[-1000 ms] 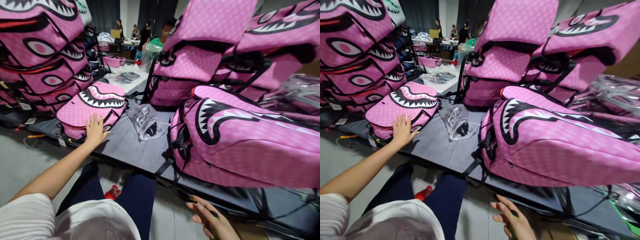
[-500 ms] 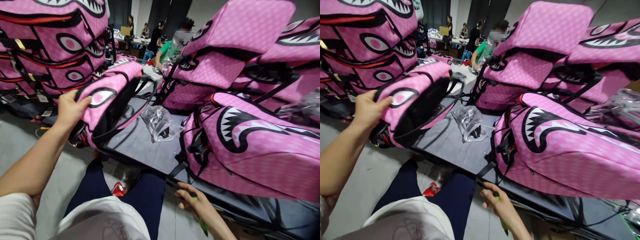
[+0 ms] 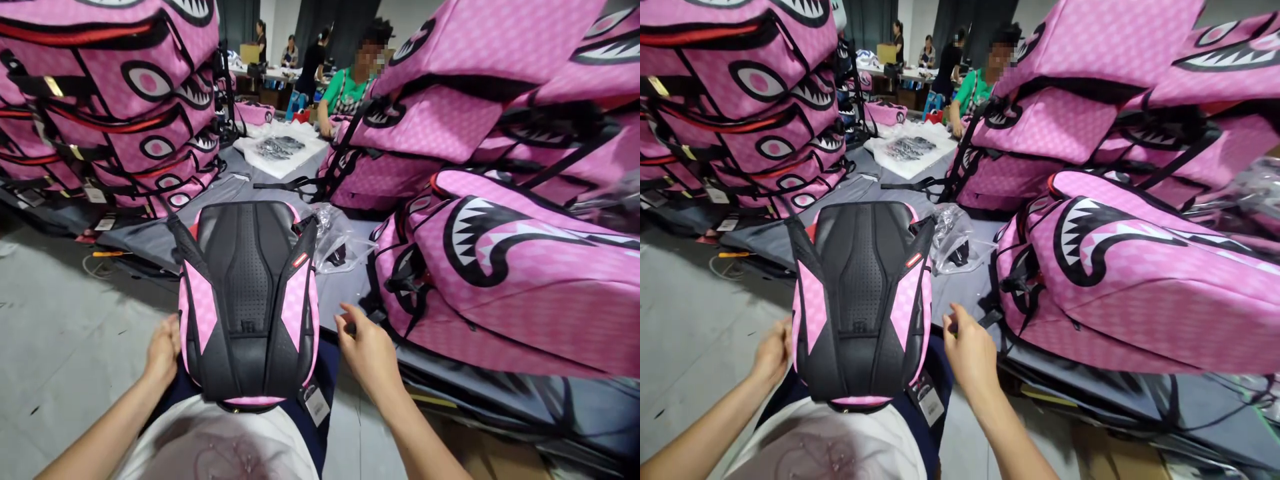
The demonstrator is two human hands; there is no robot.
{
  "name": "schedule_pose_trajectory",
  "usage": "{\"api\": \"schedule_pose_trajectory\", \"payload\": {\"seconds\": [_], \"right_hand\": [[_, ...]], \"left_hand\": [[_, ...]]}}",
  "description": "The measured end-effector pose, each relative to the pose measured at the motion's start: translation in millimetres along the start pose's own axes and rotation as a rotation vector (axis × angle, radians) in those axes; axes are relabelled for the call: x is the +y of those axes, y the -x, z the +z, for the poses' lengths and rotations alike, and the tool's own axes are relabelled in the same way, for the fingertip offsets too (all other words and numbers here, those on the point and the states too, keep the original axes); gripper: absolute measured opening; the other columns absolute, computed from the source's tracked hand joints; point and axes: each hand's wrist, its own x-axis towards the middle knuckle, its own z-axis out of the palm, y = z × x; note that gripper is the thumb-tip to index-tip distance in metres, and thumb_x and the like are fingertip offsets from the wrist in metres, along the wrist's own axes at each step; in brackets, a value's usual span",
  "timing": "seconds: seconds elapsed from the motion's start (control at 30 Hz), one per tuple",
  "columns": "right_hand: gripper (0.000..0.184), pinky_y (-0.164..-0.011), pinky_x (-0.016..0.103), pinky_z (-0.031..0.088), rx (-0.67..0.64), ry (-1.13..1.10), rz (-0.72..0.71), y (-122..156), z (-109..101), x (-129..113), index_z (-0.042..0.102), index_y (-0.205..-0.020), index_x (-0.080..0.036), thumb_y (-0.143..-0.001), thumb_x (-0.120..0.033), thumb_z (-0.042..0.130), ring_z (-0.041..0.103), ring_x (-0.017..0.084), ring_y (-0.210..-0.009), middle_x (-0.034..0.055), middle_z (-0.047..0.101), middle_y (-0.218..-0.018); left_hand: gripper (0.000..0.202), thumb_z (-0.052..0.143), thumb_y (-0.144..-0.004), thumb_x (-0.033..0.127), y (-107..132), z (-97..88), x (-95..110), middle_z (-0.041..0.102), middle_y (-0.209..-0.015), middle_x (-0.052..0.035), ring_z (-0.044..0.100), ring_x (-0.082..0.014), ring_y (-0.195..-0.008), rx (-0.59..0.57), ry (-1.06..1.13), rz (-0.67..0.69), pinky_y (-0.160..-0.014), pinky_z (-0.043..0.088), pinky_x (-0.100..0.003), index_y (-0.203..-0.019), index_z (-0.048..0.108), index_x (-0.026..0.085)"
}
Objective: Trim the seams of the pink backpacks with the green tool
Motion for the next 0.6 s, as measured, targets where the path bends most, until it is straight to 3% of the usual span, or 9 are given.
{"api": "schedule_pose_trajectory", "payload": {"seconds": [0.03,0.1,0.17,0.23,0.3,0.37,0.43,0.53,0.6], "right_hand": [[0.036,-0.077,0.035,0.055,0.049,0.038,-0.111,1,0,-14,0.064,-0.127,-0.016,-0.096,-0.027,0.049,0.074,0.026,-0.090,0.0112,0.077,-0.107],[0.035,-0.079,0.031,0.056,0.043,0.075,-0.401,-1,9,-50,0.063,-0.128,-0.019,-0.096,-0.018,0.049,0.072,0.022,-0.100,0.0117,0.072,-0.123],[0.038,-0.080,0.030,0.057,-0.059,0.163,-0.712,-8,25,-88,0.061,-0.129,-0.019,-0.094,-0.012,0.051,0.067,0.022,-0.112,0.0132,0.065,-0.136],[0.031,-0.078,0.033,0.058,-0.159,0.310,-0.861,-19,39,-117,0.064,-0.122,-0.016,-0.093,-0.011,0.054,0.064,0.025,-0.114,0.0165,0.067,-0.130],[0.019,-0.074,0.035,0.058,-0.242,0.448,-0.795,-31,44,-126,0.067,-0.106,-0.013,-0.092,-0.010,0.056,0.066,0.027,-0.105,0.0178,0.071,-0.113],[0.016,-0.069,0.033,0.057,-0.287,0.543,-0.567,-37,38,-116,0.067,-0.096,-0.012,-0.092,-0.006,0.053,0.069,0.026,-0.093,0.0169,0.072,-0.099],[0.019,-0.064,0.031,0.054,-0.279,0.597,-0.303,-39,26,-92,0.066,-0.102,-0.011,-0.096,-0.008,0.047,0.073,0.026,-0.087,0.0171,0.072,-0.097],[0.030,-0.062,0.032,0.052,-0.265,0.598,-0.029,-39,10,-56,0.058,-0.125,-0.010,-0.102,-0.026,0.049,0.076,0.027,-0.086,0.0185,0.072,-0.108],[0.038,-0.068,0.032,0.051,-0.316,0.536,0.021,-40,7,-39,0.055,-0.130,-0.011,-0.102,-0.038,0.052,0.075,0.029,-0.095,0.0176,0.073,-0.111]], "left_hand": [[0.041,0.049,-0.101,0.044,-3,-2.3,4,0.058,-0.140,-0.0108,0.057,-0.0246,-0.129,0.018,-0.024,0.074,-0.112,0.046,-0.050,-0.133,0.056,0.019],[0.043,0.050,-0.100,0.043,-9,4.3,16,0.051,-0.152,-0.0087,0.045,-0.0245,-0.143,-0.058,-0.172,0.417,-0.124,0.031,-0.049,-0.137,0.055,0.023],[0.048,0.055,-0.096,0.039,-13,25.5,25,0.045,-0.159,-0.0075,0.035,-0.0267,-0.151,-0.293,-0.459,0.884,-0.128,0.022,-0.051,-0.142,0.053,0.025],[0.050,0.051,-0.098,0.033,-13,52.4,24,0.043,-0.160,-0.0107,0.034,-0.0311,-0.152,-0.538,-0.801,1.226,-0.126,0.023,-0.059,-0.147,0.049,0.023],[0.051,0.046,-0.100,0.027,-11,72.9,13,0.043,-0.160,-0.0129,0.036,-0.0336,-0.151,-0.649,-1.054,1.333,-0.122,0.029,-0.062,-0.150,0.046,0.019],[0.054,0.046,-0.099,0.025,-9,80.0,-2,0.041,-0.161,-0.0146,0.038,-0.0352,-0.149,-0.659,-1.186,1.377,-0.118,0.034,-0.062,-0.152,0.044,0.017],[0.054,0.047,-0.099,0.025,-7,77.6,-11,0.040,-0.162,-0.0147,0.038,-0.0351,-0.149,-0.626,-1.204,1.415,-0.117,0.037,-0.060,-0.153,0.043,0.017],[0.044,0.049,-0.099,0.026,-6,82.9,-2,0.054,-0.150,-0.0164,0.051,-0.0319,-0.138,-0.601,-1.082,1.459,-0.111,0.043,-0.054,-0.142,0.055,0.016],[0.037,0.048,-0.101,0.027,-8,107.5,18,0.060,-0.142,-0.0161,0.055,-0.0293,-0.131,-0.620,-0.979,1.510,-0.109,0.044,-0.050,-0.134,0.060,0.015]]}}
